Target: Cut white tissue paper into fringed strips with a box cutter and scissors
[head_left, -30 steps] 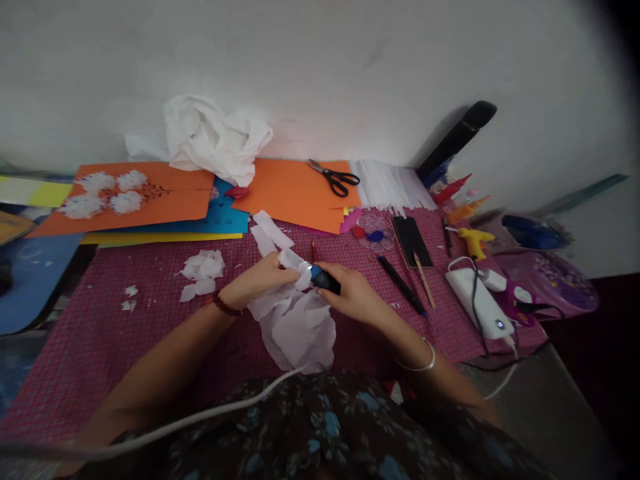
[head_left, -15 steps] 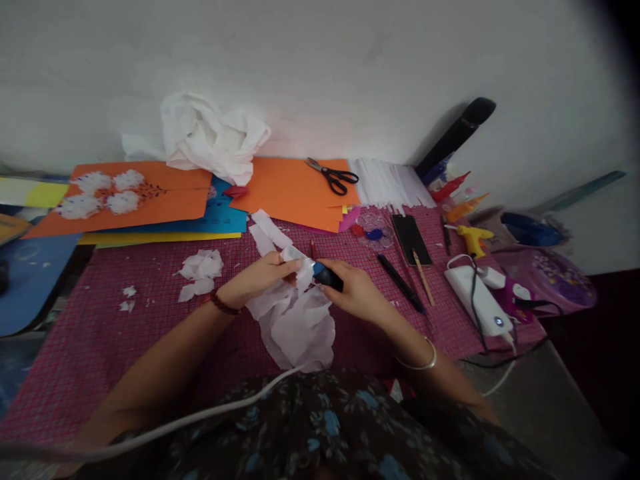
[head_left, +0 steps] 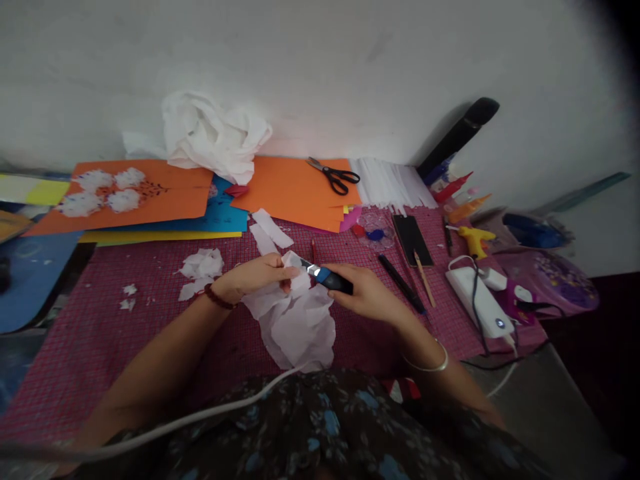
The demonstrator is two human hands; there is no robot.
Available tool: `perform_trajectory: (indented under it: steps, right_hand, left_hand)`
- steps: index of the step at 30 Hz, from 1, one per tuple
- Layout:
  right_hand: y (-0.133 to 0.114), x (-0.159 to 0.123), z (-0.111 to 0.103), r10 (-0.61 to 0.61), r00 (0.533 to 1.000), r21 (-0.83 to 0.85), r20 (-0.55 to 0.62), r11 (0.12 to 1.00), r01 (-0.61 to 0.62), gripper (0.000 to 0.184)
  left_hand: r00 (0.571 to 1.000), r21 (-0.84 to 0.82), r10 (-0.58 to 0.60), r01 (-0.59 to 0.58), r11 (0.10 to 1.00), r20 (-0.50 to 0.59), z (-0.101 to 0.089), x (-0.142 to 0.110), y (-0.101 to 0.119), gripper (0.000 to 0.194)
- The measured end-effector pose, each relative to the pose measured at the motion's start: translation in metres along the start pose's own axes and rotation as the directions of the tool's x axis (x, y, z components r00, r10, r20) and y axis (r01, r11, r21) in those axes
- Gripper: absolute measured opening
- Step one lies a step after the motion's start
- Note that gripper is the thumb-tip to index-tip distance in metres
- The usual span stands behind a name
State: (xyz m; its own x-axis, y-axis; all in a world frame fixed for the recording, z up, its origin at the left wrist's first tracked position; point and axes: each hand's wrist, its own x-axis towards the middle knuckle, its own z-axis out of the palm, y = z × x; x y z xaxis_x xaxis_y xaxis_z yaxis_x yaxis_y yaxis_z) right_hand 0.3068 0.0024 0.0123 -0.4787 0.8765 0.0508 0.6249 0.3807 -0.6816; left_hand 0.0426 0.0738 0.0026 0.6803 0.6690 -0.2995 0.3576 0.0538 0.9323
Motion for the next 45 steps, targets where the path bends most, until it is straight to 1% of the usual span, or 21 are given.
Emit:
perform_trajectory:
  steps: [8, 11, 13, 14, 16, 19, 22, 25, 28, 35, 41, 45]
  right_hand:
    - [0.003, 0.003, 0.007, -0.015, 1.000, 0.040, 0.005, 0.999, 0.015, 0.048]
    - [0.005, 0.003, 0.006, -0.016, 1.000, 0.070, -0.005, 0.997, 0.016, 0.047]
    - [0.006, 0.003, 0.005, -0.003, 1.000, 0.075, -0.023, 0.997, 0.004, 0.047]
    - [0.006, 0.003, 0.005, 0.005, 0.999, 0.073, -0.034, 0.997, -0.002, 0.048]
    - [0.006, 0.003, 0.006, 0.013, 0.998, 0.070, -0.054, 0.998, -0.009, 0.049]
    - [0.007, 0.003, 0.007, 0.013, 0.996, 0.075, -0.086, 0.997, -0.007, 0.051]
    - [0.009, 0.003, 0.008, 0.023, 0.995, 0.079, -0.092, 0.997, -0.015, 0.051]
    - [0.010, 0.003, 0.008, 0.030, 0.996, 0.083, -0.089, 0.996, -0.022, 0.051]
    - [0.011, 0.003, 0.008, 0.031, 0.995, 0.085, -0.090, 0.996, -0.024, 0.050]
    - [0.012, 0.003, 0.011, 0.020, 0.995, 0.073, -0.099, 0.997, -0.012, 0.051]
    - [0.012, 0.003, 0.014, 0.068, 0.987, 0.039, -0.146, 0.997, -0.063, 0.049]
    - [0.012, 0.003, 0.017, 0.089, 0.986, 0.005, -0.138, 0.996, -0.090, 0.050]
  left_hand:
    - [0.999, -0.064, -0.043, 0.044, 0.997, 0.020, 0.008, 0.000, 0.006, 0.039]
    - [0.999, -0.091, -0.021, 0.024, 0.996, 0.039, 0.007, -0.001, 0.007, 0.037]
    - [0.999, -0.135, 0.002, 0.003, 0.991, 0.037, 0.006, 0.000, 0.008, 0.031]
    - [1.000, -0.164, 0.006, -0.002, 0.987, 0.027, 0.006, 0.001, 0.008, 0.026]
    - [1.000, -0.216, 0.009, -0.015, 0.976, -0.028, 0.007, 0.003, 0.009, 0.020]
    - [0.987, -0.252, 0.038, -0.077, 0.965, -0.156, 0.009, 0.005, 0.009, 0.022]
    - [0.958, -0.277, 0.048, -0.130, 0.952, -0.284, 0.011, 0.008, 0.003, 0.025]
    - [0.937, -0.302, 0.028, -0.140, 0.943, -0.348, 0.010, 0.011, -0.006, 0.029]
    - [0.932, -0.308, 0.025, -0.145, 0.940, -0.363, 0.009, 0.012, -0.010, 0.031]
    - [0.929, -0.232, 0.026, -0.119, 0.966, -0.369, 0.010, 0.010, -0.007, 0.034]
    - [0.919, -0.195, 0.043, -0.129, 0.972, -0.393, 0.011, 0.010, -0.004, 0.033]
    - [0.920, -0.150, 0.073, -0.140, 0.979, -0.385, 0.014, 0.010, 0.002, 0.033]
